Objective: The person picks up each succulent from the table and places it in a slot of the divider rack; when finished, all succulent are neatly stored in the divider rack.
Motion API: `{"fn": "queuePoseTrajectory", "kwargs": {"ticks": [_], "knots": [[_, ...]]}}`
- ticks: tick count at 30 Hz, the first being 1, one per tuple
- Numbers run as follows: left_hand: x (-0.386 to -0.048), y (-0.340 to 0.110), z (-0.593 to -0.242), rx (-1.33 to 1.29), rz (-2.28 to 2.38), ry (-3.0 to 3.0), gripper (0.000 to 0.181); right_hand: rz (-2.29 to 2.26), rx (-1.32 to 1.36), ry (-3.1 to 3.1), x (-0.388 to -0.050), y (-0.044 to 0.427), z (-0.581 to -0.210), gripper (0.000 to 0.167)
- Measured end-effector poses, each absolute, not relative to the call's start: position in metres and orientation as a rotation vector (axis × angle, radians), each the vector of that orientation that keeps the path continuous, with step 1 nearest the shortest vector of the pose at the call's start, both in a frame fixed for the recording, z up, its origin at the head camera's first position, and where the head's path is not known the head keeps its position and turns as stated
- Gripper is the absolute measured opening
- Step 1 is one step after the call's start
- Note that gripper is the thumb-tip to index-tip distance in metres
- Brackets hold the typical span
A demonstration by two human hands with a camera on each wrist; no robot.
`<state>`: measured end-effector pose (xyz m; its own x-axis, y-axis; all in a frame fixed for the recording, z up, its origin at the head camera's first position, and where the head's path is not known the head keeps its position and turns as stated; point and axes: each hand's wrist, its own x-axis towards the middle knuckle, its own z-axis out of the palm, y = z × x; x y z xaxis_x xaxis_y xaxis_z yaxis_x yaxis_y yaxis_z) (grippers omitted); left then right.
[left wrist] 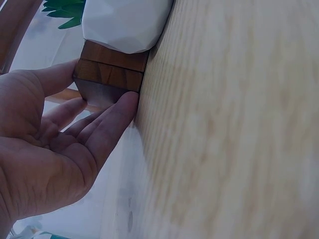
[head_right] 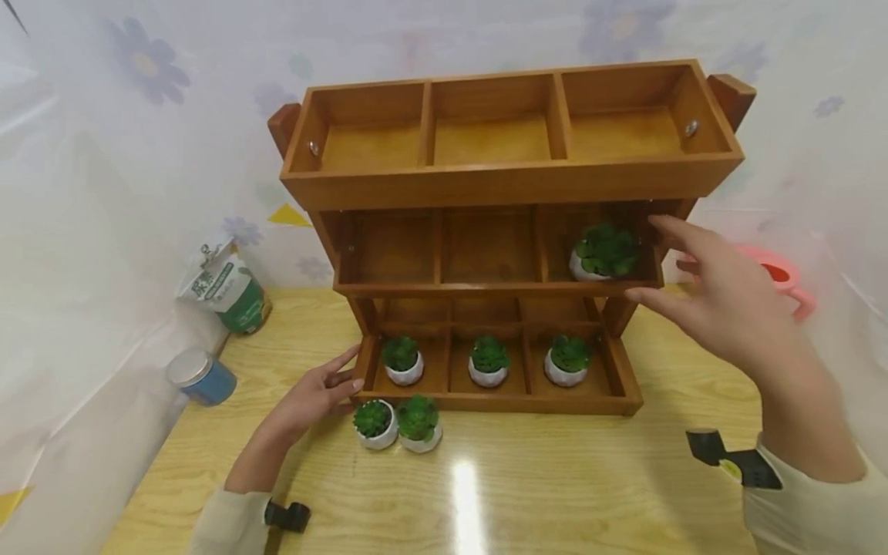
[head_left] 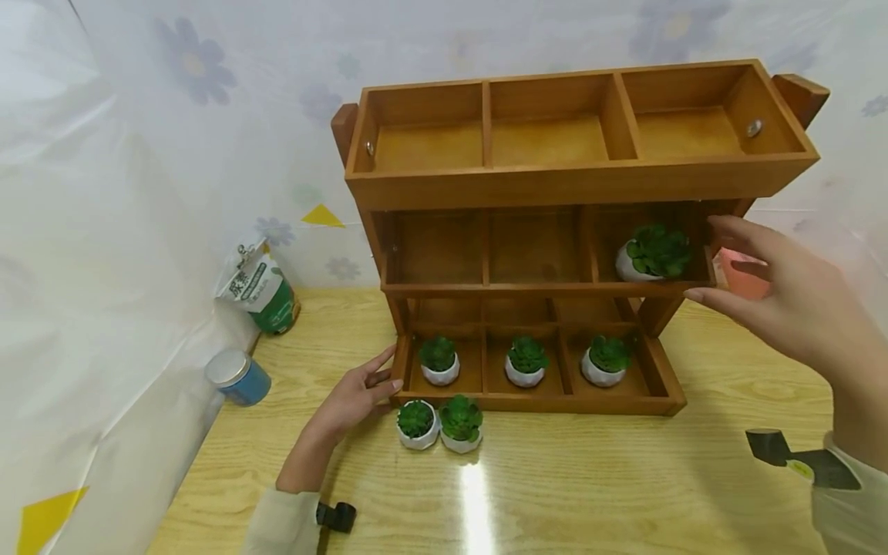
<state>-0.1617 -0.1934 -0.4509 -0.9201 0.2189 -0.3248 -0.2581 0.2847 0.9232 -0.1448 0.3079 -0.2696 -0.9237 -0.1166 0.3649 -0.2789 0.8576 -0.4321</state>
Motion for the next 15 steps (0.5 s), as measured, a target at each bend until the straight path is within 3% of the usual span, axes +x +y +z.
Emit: {"fn": "queuePoseTrajectory", "kwargs": {"ticks": [5,11,15], "knots": [[-0.162,-0.193,-0.451,-0.038,1.67,2.171,0.067,0.891,0.262,-2.642,-0.136,0.325,-0.288,0.085],[-0.161,-0.193,-0.449,-0.042,1.667,2.173,0.067,0.947,0.186,-2.733,-0.133,0.343,-0.317,0.098],[-0.161,-0.194,-0.451,-0.039,1.657,2.181,0.066,0.919,0.216,-2.848,-0.135,0.346,-0.337,0.094]]}}
